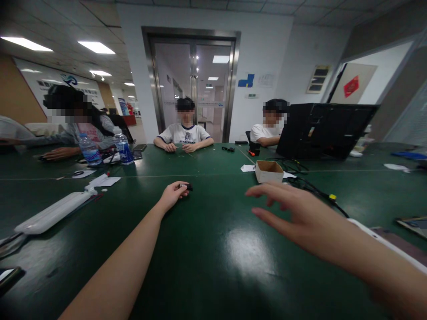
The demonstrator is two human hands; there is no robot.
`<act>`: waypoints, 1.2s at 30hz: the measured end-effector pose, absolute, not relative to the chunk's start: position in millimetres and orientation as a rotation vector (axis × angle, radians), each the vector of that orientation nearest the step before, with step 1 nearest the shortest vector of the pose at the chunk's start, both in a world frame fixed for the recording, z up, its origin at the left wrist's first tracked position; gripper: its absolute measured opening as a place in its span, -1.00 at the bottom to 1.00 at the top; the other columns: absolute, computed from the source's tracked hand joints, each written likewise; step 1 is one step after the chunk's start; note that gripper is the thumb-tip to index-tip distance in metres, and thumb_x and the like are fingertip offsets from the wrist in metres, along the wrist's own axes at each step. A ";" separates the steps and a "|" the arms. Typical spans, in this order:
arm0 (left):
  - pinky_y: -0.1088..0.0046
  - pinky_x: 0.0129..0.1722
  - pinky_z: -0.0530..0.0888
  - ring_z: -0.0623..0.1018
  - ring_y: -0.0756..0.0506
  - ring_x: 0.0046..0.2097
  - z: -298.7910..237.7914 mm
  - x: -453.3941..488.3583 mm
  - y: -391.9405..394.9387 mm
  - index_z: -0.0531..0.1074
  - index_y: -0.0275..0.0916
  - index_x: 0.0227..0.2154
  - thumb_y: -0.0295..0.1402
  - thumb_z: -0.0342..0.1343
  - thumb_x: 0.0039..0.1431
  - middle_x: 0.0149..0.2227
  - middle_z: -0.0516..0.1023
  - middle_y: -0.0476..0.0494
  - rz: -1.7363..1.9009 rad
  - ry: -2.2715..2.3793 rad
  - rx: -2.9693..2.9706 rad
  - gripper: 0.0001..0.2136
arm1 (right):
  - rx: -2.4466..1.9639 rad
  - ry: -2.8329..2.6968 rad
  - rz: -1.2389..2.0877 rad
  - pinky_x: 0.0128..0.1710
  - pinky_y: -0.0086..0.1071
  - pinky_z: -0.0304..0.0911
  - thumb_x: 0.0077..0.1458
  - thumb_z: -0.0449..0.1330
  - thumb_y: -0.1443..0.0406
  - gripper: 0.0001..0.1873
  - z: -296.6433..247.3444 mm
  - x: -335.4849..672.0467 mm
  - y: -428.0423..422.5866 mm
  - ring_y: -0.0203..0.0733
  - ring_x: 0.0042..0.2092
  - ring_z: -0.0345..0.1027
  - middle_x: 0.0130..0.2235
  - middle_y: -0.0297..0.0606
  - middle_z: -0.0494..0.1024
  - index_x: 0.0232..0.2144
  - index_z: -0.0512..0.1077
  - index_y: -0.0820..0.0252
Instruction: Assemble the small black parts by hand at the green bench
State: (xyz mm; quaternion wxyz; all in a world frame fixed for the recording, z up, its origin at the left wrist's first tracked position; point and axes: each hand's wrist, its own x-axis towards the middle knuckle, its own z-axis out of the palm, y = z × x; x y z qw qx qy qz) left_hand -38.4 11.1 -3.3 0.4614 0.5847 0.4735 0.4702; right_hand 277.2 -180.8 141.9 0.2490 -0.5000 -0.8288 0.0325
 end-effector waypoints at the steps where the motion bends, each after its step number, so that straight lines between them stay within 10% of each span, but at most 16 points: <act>1: 0.57 -0.45 0.35 0.53 0.01 -0.39 -4.0 -38.8 11.3 0.47 -0.33 -0.15 -0.43 0.07 0.15 -0.40 0.55 -0.15 1.158 1.157 1.439 -0.78 | -1.352 -2.319 0.252 -0.31 -0.27 0.37 0.18 0.14 0.02 -0.61 140.7 257.3 -157.3 -0.07 -0.21 0.40 -0.10 -0.13 0.48 -0.04 0.44 0.05; 12: 0.53 -0.44 0.37 0.54 -0.05 -0.34 -11.3 -43.3 18.2 0.46 -0.32 -0.14 -0.32 0.14 0.07 -0.37 0.56 -0.16 1.198 1.057 1.507 -0.71 | -1.223 -1.625 1.424 -0.64 -0.56 0.23 0.30 0.07 0.28 -0.82 18.9 119.6 20.9 -0.35 -0.57 0.33 -0.46 -0.28 0.49 -0.12 0.32 0.28; 36: 0.41 -0.43 0.25 0.49 -0.10 -0.39 -2.7 -28.8 17.9 0.40 -0.17 -0.43 0.00 -0.34 0.29 -0.47 0.51 -0.05 0.803 1.684 1.824 -0.50 | -0.833 -1.247 1.628 -0.51 -0.51 0.39 0.17 0.16 0.49 -0.89 -2.9 129.6 27.4 -0.29 -0.49 0.45 -0.51 -0.25 0.51 -0.23 0.36 0.29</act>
